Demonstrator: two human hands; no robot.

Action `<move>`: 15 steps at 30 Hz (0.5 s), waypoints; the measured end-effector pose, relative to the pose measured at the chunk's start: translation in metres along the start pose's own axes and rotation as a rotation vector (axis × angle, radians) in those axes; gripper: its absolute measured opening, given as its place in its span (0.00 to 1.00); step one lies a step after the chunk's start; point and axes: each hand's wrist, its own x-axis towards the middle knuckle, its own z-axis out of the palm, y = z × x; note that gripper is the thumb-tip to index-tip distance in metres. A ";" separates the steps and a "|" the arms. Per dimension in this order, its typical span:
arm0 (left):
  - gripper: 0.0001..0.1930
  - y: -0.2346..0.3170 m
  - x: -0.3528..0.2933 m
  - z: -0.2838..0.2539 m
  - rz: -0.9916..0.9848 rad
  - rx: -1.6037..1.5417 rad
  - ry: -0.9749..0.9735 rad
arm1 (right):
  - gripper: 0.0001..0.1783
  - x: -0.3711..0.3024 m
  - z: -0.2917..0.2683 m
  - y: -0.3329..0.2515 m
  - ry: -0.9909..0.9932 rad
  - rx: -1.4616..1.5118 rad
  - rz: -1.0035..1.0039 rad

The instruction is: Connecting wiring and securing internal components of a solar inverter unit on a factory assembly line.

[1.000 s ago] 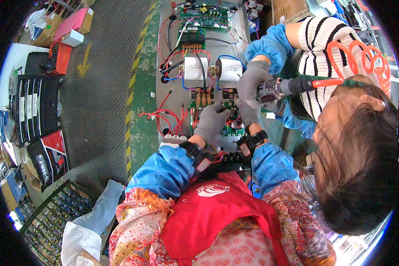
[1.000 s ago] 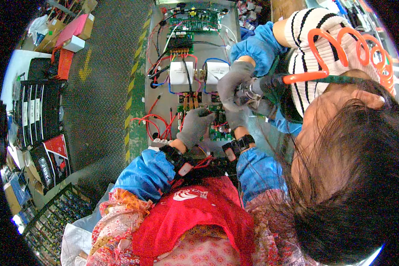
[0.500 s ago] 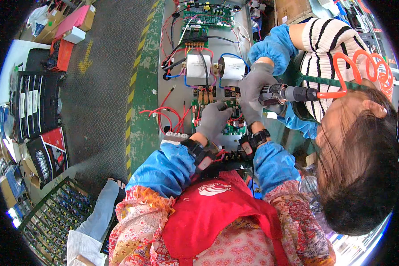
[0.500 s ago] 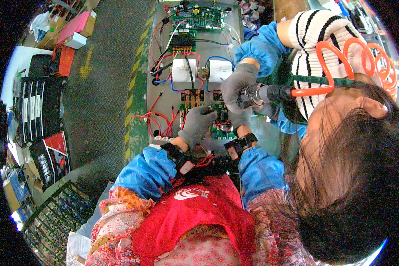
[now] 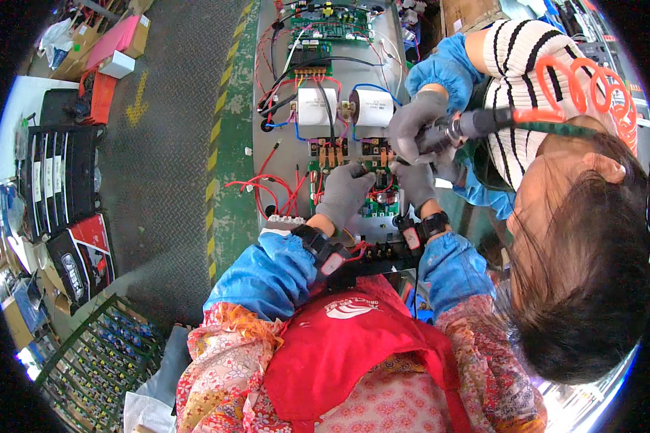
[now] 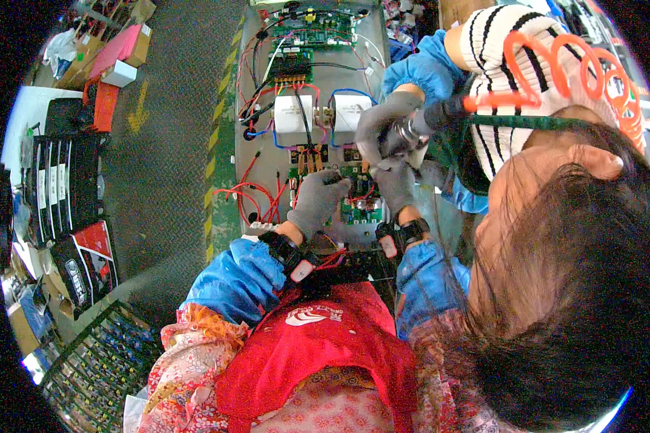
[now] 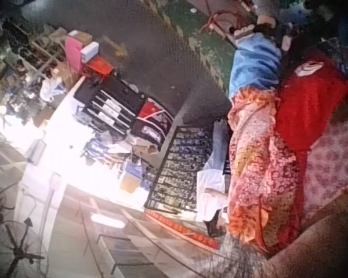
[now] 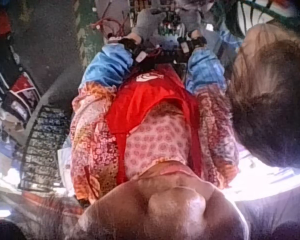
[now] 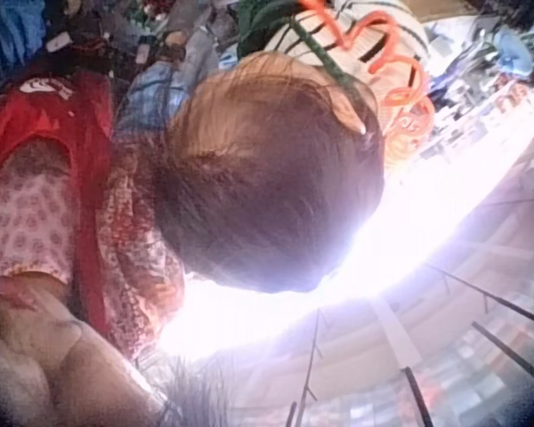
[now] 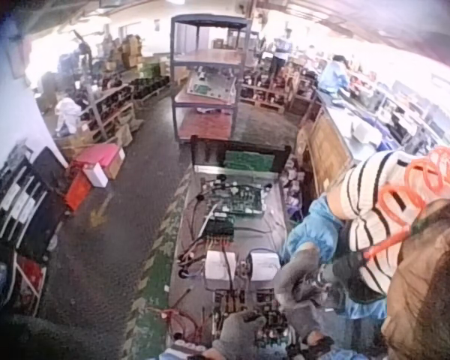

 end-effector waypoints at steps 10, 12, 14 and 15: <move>0.13 0.003 0.000 0.004 0.042 -0.048 -0.021 | 0.29 0.001 -0.001 0.004 0.079 -0.247 -0.196; 0.12 0.001 0.002 0.006 0.045 -0.020 0.005 | 0.26 -0.003 -0.003 0.004 0.087 -0.224 -0.230; 0.12 -0.019 0.013 0.010 0.020 -0.099 -0.010 | 0.23 -0.010 -0.005 0.001 0.088 -0.200 -0.274; 0.11 -0.017 0.014 0.009 -0.006 -0.178 -0.036 | 0.21 -0.014 -0.011 0.001 0.020 -0.119 -0.298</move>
